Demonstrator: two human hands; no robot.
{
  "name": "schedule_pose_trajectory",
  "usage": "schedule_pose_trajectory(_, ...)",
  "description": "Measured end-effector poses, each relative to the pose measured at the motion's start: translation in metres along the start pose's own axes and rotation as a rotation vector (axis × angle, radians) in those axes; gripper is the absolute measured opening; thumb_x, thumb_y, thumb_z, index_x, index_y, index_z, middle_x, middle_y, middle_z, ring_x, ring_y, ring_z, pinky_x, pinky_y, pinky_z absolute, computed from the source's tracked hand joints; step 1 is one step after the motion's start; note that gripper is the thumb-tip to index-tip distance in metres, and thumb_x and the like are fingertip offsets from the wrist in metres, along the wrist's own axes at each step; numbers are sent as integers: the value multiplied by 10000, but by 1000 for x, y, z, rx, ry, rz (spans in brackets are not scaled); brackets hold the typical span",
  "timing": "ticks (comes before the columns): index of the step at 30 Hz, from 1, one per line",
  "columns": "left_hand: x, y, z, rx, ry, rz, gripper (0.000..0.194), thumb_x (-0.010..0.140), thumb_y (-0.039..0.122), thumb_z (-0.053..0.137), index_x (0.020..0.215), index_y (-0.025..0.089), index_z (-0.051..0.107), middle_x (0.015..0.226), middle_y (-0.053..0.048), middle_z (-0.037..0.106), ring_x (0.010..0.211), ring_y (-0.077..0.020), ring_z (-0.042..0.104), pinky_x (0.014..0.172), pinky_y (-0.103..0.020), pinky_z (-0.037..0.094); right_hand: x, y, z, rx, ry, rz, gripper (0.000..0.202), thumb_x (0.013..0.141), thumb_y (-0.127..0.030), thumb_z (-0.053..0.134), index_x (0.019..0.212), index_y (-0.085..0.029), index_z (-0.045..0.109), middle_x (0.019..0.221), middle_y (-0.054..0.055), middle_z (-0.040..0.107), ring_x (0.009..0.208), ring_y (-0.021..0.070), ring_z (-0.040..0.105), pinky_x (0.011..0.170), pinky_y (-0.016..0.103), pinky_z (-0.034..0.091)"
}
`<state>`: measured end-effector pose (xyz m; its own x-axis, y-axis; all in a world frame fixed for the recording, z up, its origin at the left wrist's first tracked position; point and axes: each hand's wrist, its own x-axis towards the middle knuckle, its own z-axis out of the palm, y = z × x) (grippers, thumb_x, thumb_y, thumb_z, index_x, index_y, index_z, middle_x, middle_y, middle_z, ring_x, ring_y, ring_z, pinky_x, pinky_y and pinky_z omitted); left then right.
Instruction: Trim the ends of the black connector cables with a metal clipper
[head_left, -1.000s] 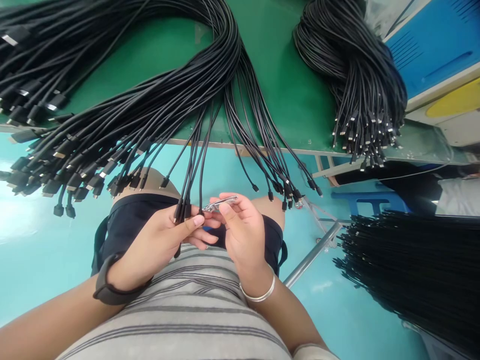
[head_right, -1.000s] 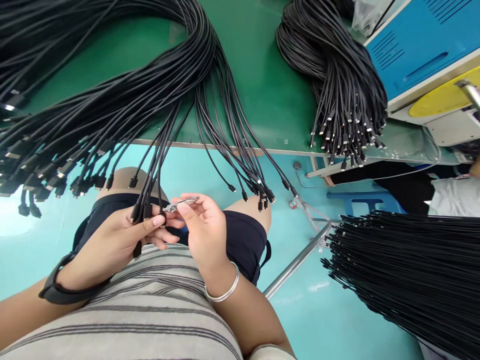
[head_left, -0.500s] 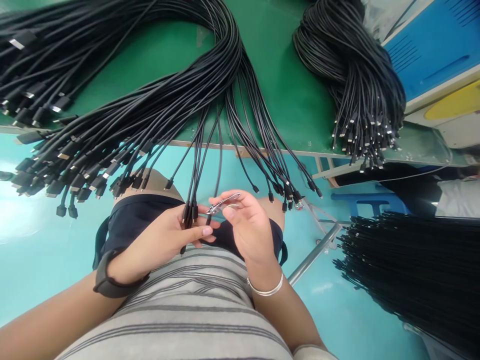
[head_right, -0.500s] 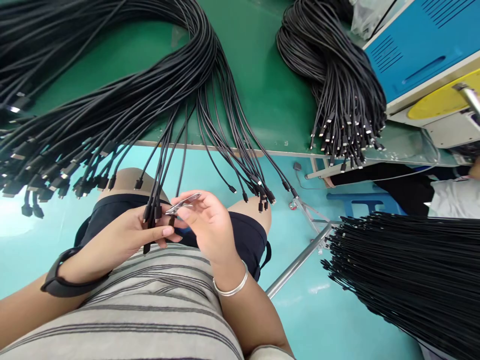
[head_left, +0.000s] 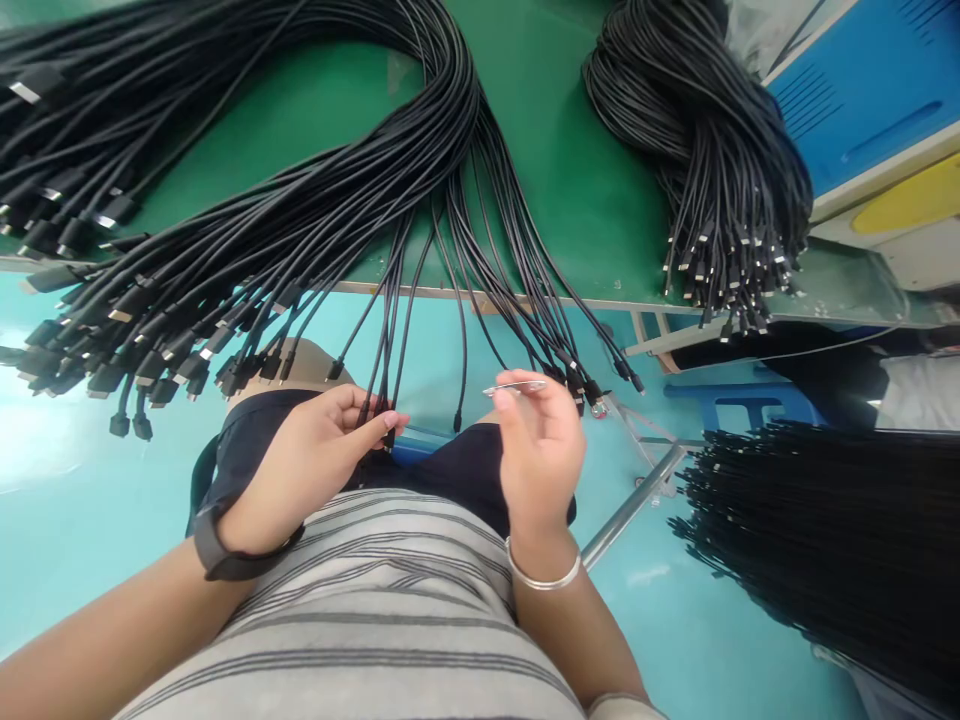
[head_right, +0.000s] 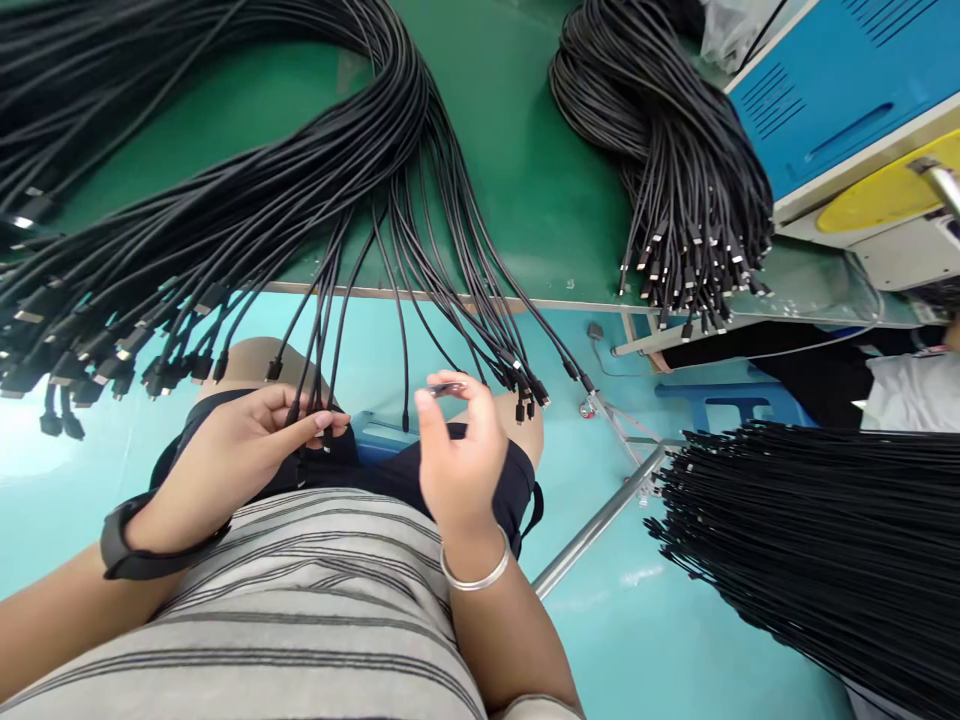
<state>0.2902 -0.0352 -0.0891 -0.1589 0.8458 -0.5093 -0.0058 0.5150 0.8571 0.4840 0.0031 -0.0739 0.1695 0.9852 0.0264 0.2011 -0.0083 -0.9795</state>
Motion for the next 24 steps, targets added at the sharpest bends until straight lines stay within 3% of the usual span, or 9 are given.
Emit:
schedule_pose_trajectory(4, 4, -3, -1, -201, -209, -46, 246, 889, 397, 697, 995, 176, 670, 961, -77, 771, 858, -206, 713, 763, -283, 566, -11, -4, 21, 311, -254, 150, 172, 854, -287, 721, 1015, -244, 677, 1057, 39, 732, 1058, 204, 689, 1002, 370, 520)
schedule_pose_trajectory(7, 6, -8, -2, -307, -322, -106, 239, 887, 372, 707, 969, 148, 713, 1016, -126, 770, 881, -225, 730, 764, -285, 589, -7, -4, 31, 452, -405, 296, 156, 813, -280, 746, 952, -235, 691, 981, 26, 746, 1014, 190, 701, 963, 338, 543)
schedule_pose_trajectory(12, 4, -5, 0, -364, -439, -269, 232, 794, 354, 804, 881, 149, 737, 964, -145, 785, 726, -216, 754, 556, -228, 594, 2, 0, 35, 520, -432, 383, 167, 788, -286, 756, 934, -232, 696, 950, 32, 765, 944, 182, 710, 889, 332, 569)
schedule_pose_trajectory(16, -1, -1, 6, -355, -387, -258, 260, 721, 331, 865, 806, 146, 704, 852, -132, 789, 632, -192, 739, 504, -208, 576, 0, 4, 32, 564, -360, 359, 162, 795, -267, 763, 937, -228, 695, 902, 17, 765, 931, 178, 721, 920, 339, 566)
schedule_pose_trajectory(24, -13, 1, 13, -283, -239, -91, 278, 782, 357, 822, 829, 161, 630, 793, -86, 780, 680, -206, 744, 572, -248, 584, -20, 3, 26, 670, -306, 419, 156, 852, -308, 741, 981, -240, 688, 936, 5, 741, 883, 185, 761, 814, 317, 628)
